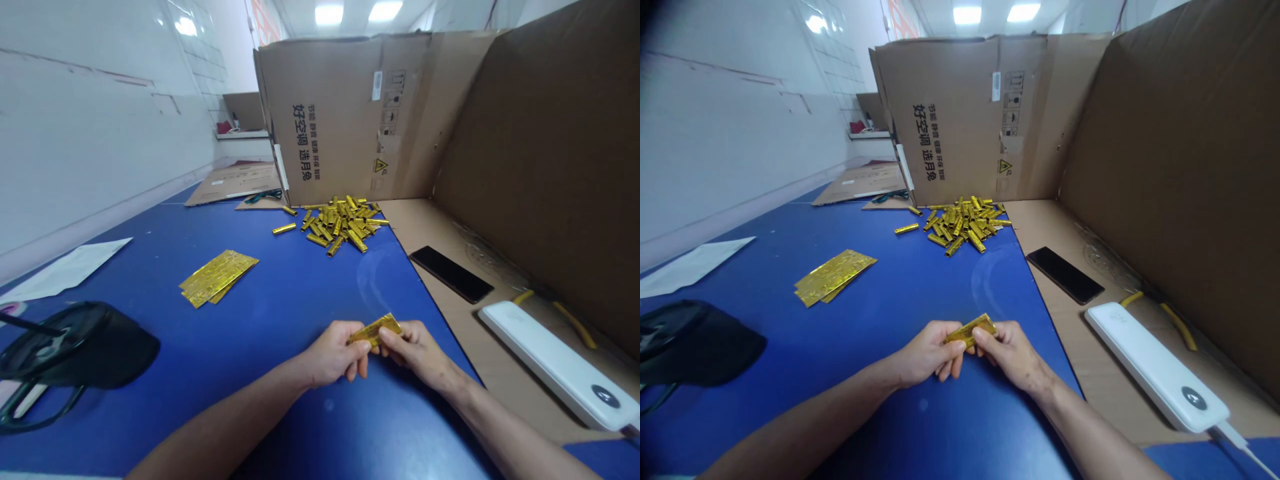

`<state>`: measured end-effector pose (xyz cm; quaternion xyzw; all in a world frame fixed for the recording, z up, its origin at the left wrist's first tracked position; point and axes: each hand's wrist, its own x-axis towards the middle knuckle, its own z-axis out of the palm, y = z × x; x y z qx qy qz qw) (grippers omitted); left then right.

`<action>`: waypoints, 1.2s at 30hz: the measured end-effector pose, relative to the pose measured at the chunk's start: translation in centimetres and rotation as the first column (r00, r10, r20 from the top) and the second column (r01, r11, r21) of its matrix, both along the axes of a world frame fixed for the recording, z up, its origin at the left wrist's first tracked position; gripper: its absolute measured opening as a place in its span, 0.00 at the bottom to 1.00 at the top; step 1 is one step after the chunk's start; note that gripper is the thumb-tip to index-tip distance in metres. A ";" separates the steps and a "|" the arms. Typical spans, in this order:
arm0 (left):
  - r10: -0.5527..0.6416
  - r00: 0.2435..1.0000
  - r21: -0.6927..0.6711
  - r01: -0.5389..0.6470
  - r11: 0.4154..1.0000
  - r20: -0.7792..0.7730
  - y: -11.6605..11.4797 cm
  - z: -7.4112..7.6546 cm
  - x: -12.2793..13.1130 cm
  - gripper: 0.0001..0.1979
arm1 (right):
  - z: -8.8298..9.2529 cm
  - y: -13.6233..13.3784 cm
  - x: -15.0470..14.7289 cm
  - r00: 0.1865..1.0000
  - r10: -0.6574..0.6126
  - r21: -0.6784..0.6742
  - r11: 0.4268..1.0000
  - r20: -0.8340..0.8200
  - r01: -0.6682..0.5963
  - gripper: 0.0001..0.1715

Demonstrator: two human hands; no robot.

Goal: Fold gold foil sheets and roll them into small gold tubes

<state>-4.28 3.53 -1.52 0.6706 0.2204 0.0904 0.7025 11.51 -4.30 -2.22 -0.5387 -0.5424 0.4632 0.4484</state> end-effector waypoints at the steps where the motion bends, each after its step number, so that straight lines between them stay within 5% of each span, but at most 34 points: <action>1: -0.005 1.000 -0.001 0.005 1.000 -0.007 0.0 0.0 -0.1 0.07 | 0.1 0.0 0.2 0.999 -0.035 0.004 0.999 0.007 0.035 0.24; 9: -0.068 0.994 0.031 0.071 0.997 -0.084 0.4 0.8 -0.4 0.08 | 0.5 -0.1 0.4 0.997 -0.057 0.038 0.998 0.052 0.055 0.23; 15: -0.225 0.958 0.059 0.239 0.969 -0.179 1.3 0.8 -1.0 0.09 | 0.5 -0.1 0.2 0.998 -0.034 -0.014 0.999 0.053 0.035 0.21; 21: -0.003 0.994 0.042 0.008 0.999 -0.106 1.0 -0.2 -0.4 0.10 | -0.1 -0.3 -0.4 0.985 -0.068 0.029 0.998 0.161 0.064 0.21; 26: 0.048 0.993 0.142 -0.032 0.989 -0.106 0.4 -0.2 -0.2 0.09 | -0.3 -0.2 -1.0 0.977 -0.077 0.065 0.996 0.200 0.065 0.22; 32: 0.116 0.989 0.314 -0.083 0.946 -0.088 0.3 0.3 -0.4 0.10 | 0.1 -0.1 -0.6 0.992 0.007 -0.053 0.999 0.123 0.000 0.22; 36: 0.170 0.983 0.388 -0.128 0.913 -0.076 0.3 0.2 -0.4 0.10 | 0.2 0.0 -0.7 0.984 0.000 0.022 1.000 0.177 -0.004 0.21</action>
